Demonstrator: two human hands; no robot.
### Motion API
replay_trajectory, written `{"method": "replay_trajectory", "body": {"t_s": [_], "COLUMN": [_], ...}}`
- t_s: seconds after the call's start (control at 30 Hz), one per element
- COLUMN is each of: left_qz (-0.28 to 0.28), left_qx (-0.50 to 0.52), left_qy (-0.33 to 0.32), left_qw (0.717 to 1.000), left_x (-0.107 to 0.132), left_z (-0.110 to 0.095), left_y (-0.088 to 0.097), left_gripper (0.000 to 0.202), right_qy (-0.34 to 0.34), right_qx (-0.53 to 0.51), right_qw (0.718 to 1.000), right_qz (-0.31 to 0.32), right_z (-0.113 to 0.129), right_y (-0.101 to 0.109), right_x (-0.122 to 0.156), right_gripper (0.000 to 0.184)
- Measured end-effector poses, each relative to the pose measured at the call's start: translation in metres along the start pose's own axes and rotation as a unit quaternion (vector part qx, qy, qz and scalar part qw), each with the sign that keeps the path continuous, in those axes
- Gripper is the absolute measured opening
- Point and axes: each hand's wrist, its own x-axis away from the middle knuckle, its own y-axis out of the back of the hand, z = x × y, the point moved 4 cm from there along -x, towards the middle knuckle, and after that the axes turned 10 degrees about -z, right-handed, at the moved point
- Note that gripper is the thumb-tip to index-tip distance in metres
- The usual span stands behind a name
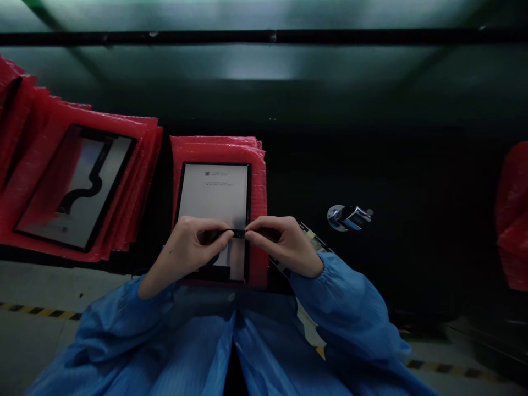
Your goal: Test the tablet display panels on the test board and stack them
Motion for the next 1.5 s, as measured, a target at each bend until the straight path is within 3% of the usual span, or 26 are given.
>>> {"method": "replay_trajectory", "body": {"t_s": [0.6, 0.73, 0.83, 0.9, 0.97, 1.0, 1.07, 1.17, 1.3, 1.5], "left_qz": [0.037, 0.057, 0.010, -0.081, -0.173, -0.190, -0.159, -0.069, -0.061, -0.046], "left_qx": [0.028, 0.021, 0.008, -0.031, -0.104, -0.151, -0.231, -0.269, -0.255, -0.194], "left_qy": [-0.032, -0.052, -0.041, -0.004, 0.056, 0.096, 0.174, 0.247, 0.255, 0.242], "left_qw": [0.998, 0.997, 0.999, 0.996, 0.978, 0.965, 0.944, 0.928, 0.931, 0.950], "left_x": [0.004, 0.007, 0.009, 0.013, 0.021, 0.025, 0.033, 0.039, 0.038, 0.036], "left_z": [-0.004, -0.008, -0.005, 0.004, 0.018, 0.027, 0.044, 0.062, 0.066, 0.075], "left_y": [-0.011, -0.016, -0.002, 0.020, 0.044, 0.054, 0.062, 0.058, 0.051, 0.049], "left_gripper": [0.015, 0.018, 0.016, 0.020, 0.029, 0.031, 0.035, 0.044, 0.047, 0.047], "right_qy": [0.015, 0.056, 0.101, 0.114, 0.094, 0.068, 0.002, -0.081, -0.112, -0.161], "right_qx": [-0.026, 0.001, 0.031, 0.056, 0.056, 0.049, 0.043, 0.054, -0.001, -0.101], "right_qw": [0.999, 0.998, 0.993, 0.985, 0.976, 0.979, 0.991, 0.994, 0.993, 0.979], "right_qz": [0.044, 0.008, -0.044, -0.120, -0.185, -0.185, -0.128, -0.043, -0.044, -0.079], "right_z": [0.002, 0.004, 0.010, 0.016, 0.020, 0.018, 0.011, -0.006, -0.018, -0.015], "right_y": [-0.003, -0.007, 0.001, 0.016, 0.031, 0.034, 0.029, 0.007, -0.011, -0.026], "right_x": [0.002, 0.001, 0.005, 0.016, 0.033, 0.042, 0.058, 0.073, 0.075, 0.069], "right_gripper": [0.018, 0.011, 0.009, 0.021, 0.029, 0.027, 0.025, 0.033, 0.044, 0.042]}}
